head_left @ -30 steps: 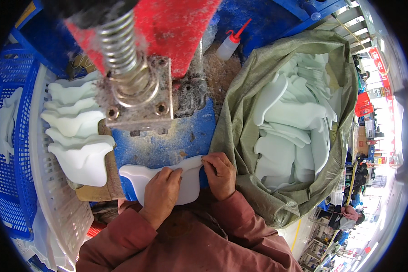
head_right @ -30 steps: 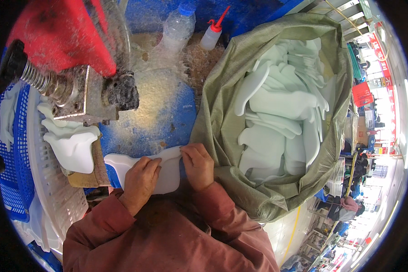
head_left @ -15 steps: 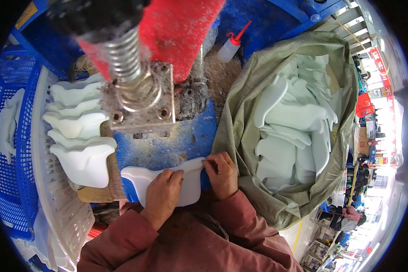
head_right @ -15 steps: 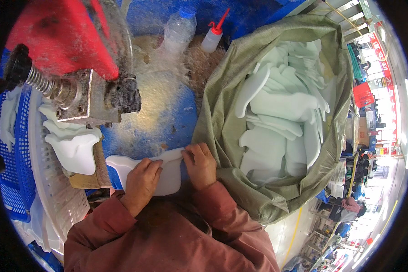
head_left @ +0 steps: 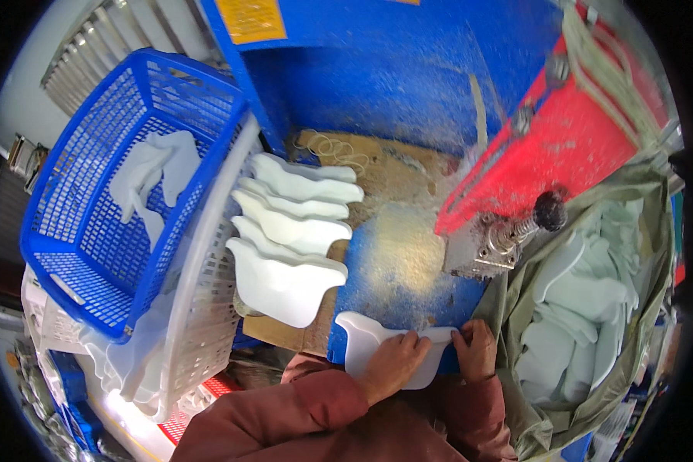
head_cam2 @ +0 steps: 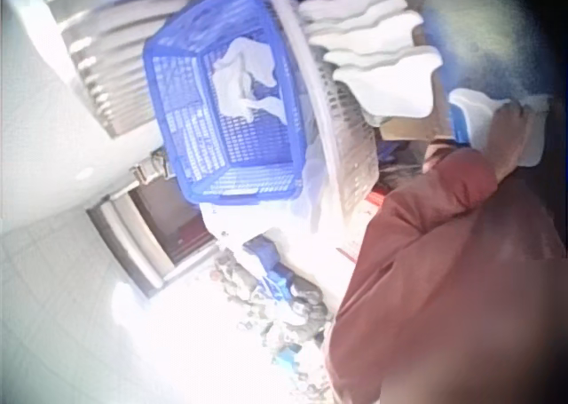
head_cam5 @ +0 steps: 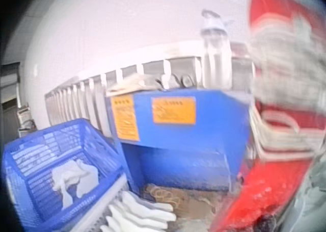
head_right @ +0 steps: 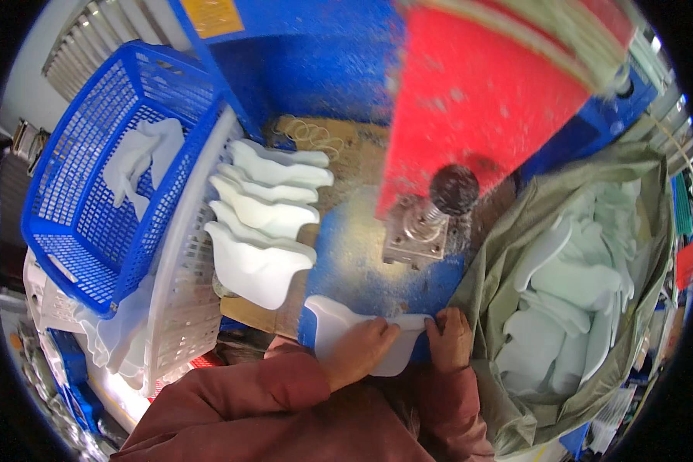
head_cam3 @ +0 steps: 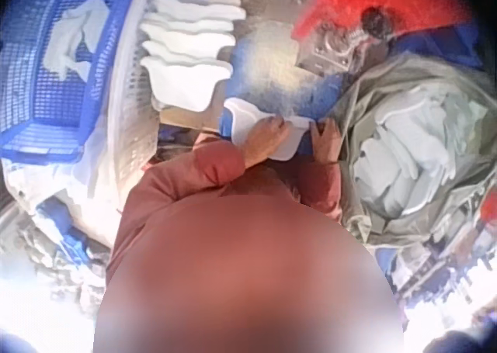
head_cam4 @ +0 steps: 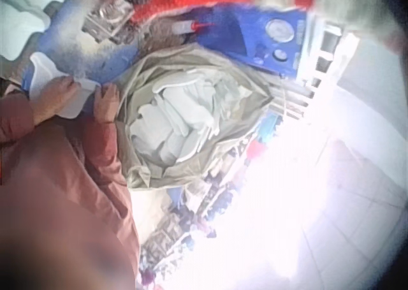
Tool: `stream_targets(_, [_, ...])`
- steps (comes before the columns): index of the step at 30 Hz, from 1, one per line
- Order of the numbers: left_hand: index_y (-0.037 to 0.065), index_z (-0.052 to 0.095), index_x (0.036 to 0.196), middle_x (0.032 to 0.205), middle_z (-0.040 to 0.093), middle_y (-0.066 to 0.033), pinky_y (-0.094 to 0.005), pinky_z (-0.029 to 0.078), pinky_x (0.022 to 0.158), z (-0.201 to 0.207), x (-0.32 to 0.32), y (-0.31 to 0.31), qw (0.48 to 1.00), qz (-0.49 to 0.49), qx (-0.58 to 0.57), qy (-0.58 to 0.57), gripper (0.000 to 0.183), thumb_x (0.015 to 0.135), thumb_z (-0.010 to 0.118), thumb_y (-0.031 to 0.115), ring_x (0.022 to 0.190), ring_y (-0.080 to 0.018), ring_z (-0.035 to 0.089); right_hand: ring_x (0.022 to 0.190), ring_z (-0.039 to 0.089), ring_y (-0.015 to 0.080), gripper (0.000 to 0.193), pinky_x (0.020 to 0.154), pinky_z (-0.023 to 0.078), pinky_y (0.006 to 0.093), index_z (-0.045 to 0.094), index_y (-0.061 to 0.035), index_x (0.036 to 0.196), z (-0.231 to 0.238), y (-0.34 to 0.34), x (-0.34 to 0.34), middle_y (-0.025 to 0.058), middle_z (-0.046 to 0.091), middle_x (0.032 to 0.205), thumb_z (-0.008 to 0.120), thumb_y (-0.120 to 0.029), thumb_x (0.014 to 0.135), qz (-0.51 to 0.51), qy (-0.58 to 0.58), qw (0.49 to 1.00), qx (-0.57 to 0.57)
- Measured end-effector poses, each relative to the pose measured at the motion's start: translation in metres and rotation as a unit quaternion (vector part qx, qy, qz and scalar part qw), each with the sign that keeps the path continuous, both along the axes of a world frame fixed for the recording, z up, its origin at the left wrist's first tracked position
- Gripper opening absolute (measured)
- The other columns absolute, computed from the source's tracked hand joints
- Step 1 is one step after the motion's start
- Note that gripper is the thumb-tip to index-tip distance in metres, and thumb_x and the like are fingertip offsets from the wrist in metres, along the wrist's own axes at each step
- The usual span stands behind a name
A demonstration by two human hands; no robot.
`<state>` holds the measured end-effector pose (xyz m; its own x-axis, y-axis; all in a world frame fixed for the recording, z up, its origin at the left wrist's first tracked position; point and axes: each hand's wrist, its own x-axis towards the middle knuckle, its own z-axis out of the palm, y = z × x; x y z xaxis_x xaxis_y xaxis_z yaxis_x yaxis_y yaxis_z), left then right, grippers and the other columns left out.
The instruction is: The person repeatedly picks up white mask-like fabric pieces from a blue basket, folds them by hand, and places them into a green sack. The person also uses a red and blue machine to press or seal the folded pieces before transferring them to the sack.
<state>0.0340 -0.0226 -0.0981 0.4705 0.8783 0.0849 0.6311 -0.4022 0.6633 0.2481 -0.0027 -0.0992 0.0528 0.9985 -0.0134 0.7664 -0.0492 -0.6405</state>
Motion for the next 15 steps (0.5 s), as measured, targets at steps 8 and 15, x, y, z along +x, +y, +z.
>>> stream_targets(8, [0.006, 0.058, 0.116, 0.101, 0.065, -0.0197, -0.0458, 0.054, 0.08, -0.056, 0.001, 0.0, 0.974, 0.065, -0.044, -0.212, 0.022, 0.095, 0.063, 0.012, 0.094, -0.0397, 0.066, 0.068, 0.064, 0.0302, 0.019, 0.064, 0.051, 0.042, 0.066, -0.0037, 0.084, -0.003, 0.004, 0.01, 0.0137, 0.065, 0.076, 0.079, -0.016, 0.081, 0.03, -0.029, 0.999, -0.011])
stream_targets(15, [0.004, 0.061, 0.118, 0.105, 0.068, -0.02, -0.0447, 0.055, 0.079, -0.058, -0.016, -0.004, 0.949, 0.076, -0.018, -0.305, 0.023, 0.097, 0.063, 0.011, 0.094, -0.0411, 0.067, 0.066, 0.064, 0.0267, 0.022, 0.063, 0.051, 0.0382, 0.067, -0.0021, 0.085, 0.0, 0.001, 0.019, 0.0125, 0.065, 0.075, 0.082, -0.017, 0.079, 0.097, -0.071, 0.985, 0.121])
